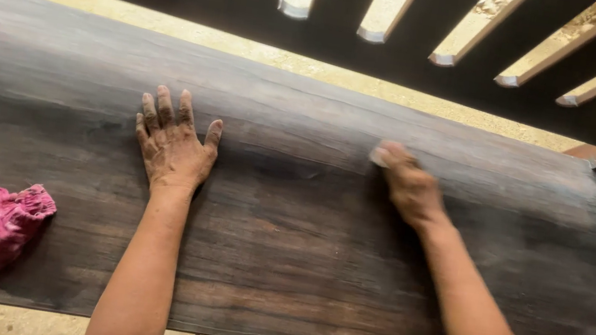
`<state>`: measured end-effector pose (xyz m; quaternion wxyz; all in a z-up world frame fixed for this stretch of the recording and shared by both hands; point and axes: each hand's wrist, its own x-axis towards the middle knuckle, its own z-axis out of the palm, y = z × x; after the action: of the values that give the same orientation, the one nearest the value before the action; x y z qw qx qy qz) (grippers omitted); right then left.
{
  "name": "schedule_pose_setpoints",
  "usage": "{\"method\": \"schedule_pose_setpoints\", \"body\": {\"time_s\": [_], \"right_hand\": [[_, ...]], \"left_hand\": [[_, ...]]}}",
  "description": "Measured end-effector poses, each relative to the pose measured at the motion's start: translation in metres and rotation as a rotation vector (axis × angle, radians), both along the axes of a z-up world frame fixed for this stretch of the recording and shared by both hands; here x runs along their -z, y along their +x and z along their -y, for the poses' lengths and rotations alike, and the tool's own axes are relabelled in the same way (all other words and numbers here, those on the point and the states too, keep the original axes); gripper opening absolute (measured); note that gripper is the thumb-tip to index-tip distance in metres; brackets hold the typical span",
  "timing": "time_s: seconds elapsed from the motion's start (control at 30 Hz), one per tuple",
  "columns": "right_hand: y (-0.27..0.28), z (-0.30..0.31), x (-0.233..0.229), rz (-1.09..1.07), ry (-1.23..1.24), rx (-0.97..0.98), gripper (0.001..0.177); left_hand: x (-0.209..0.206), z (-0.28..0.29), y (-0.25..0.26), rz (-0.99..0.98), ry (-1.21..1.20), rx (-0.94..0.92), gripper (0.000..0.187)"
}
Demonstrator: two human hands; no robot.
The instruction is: The person sands the surface of a dark wooden bench using a sanding block. They move the block back and forth along the grain of the wood, covering the entire seat area.
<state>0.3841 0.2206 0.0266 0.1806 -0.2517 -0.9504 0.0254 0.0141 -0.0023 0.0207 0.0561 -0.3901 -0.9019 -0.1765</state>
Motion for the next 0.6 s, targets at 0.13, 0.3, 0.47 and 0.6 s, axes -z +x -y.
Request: {"method": "schedule_pose_setpoints", "body": {"time_s": [0.13,0.3,0.47,0.6], "right_hand": [[0.039,0.009,-0.022,-0.121,-0.039,0.048,0.032],[-0.057,0.04,-0.008,-0.095,-0.06,-0.123,0.029],[-0.154,0.069,-0.011,-0.127,-0.06,-0.277,0.03],[-0.136,0.057,-0.025,-0.132,-0.155,-0.377,0.03]], "left_hand": [[-0.002,0.001,0.001,-0.008,-0.03,0.003,0.078],[-0.003,0.0,0.001,-0.014,-0.042,-0.009,0.077],[-0.003,0.001,0.002,-0.02,-0.038,-0.007,0.078],[0.004,-0.001,-0.001,-0.016,-0.02,0.007,0.078]]}}
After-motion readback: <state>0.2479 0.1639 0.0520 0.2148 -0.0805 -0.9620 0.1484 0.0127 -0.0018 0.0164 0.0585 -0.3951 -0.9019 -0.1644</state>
